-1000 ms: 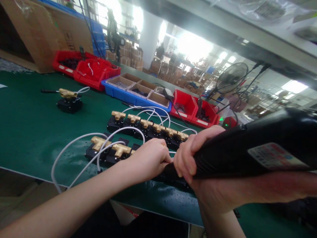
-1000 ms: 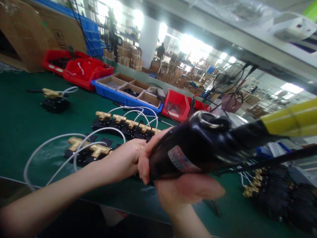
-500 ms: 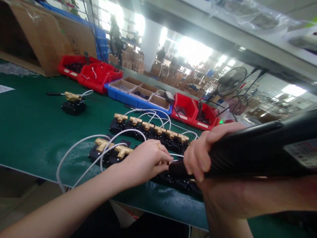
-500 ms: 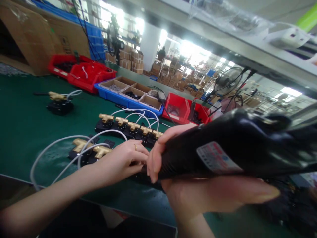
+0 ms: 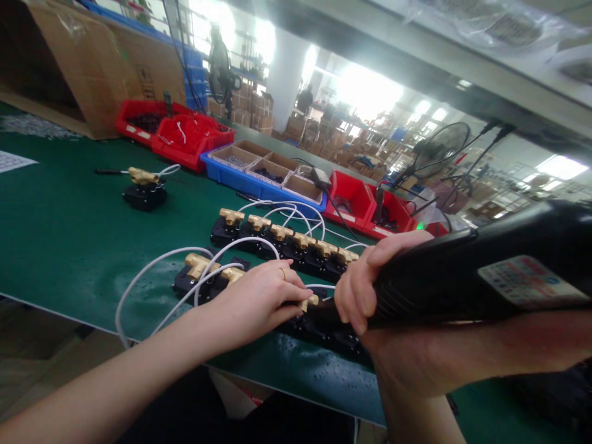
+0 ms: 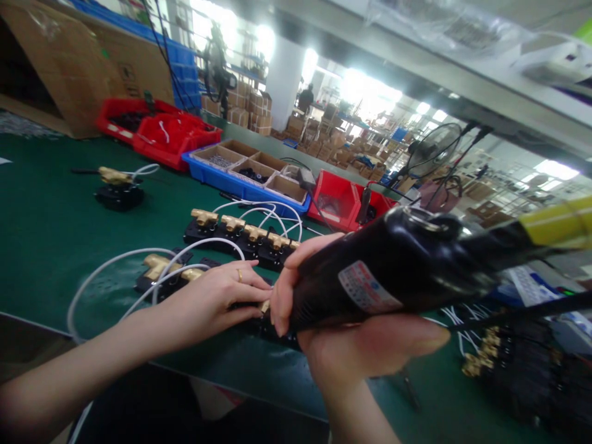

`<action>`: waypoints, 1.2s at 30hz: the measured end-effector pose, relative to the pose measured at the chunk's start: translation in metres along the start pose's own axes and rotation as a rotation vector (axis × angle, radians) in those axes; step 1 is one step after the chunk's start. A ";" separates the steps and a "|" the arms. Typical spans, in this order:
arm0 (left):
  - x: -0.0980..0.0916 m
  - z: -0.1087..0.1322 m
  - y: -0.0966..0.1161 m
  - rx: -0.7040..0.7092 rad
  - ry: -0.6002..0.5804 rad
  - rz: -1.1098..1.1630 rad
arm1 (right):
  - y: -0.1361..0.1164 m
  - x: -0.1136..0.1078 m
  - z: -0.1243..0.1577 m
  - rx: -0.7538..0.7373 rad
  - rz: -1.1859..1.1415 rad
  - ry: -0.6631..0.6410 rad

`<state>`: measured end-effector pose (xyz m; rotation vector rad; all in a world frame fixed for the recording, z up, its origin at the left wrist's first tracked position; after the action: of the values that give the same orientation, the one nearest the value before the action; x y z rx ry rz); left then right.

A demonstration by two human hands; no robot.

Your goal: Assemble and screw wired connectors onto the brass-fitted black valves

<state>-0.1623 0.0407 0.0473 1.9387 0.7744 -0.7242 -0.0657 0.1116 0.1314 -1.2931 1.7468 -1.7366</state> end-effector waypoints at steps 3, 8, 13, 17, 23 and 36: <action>0.001 0.000 0.001 0.004 -0.013 -0.002 | 0.000 0.002 0.000 0.006 -0.004 0.029; 0.000 -0.002 0.004 -0.002 -0.038 -0.019 | -0.001 0.006 -0.002 0.049 0.045 -0.011; 0.000 -0.001 0.005 0.033 -0.028 -0.020 | 0.007 -0.003 -0.001 0.029 0.009 0.017; 0.000 0.006 -0.002 0.065 0.001 -0.044 | 0.008 -0.006 0.002 -0.100 -0.024 0.026; -0.012 0.014 -0.002 0.086 0.003 -0.191 | -0.001 0.013 0.000 -0.164 -0.026 -0.079; -0.017 -0.003 0.000 0.000 0.090 -0.115 | -0.007 0.032 -0.009 -0.029 0.043 -0.062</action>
<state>-0.1727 0.0400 0.0610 1.9499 0.9477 -0.7098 -0.0869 0.0930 0.1501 -1.2970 1.7578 -1.6360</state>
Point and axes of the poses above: each hand's wrist, its own z-axis away from the middle knuckle, its own x-axis out of the palm, y = z × x, the point moved 5 cm from there along -z, towards the middle knuckle, and after that the axes turned 13 degrees about x, right-handed, at the moved point
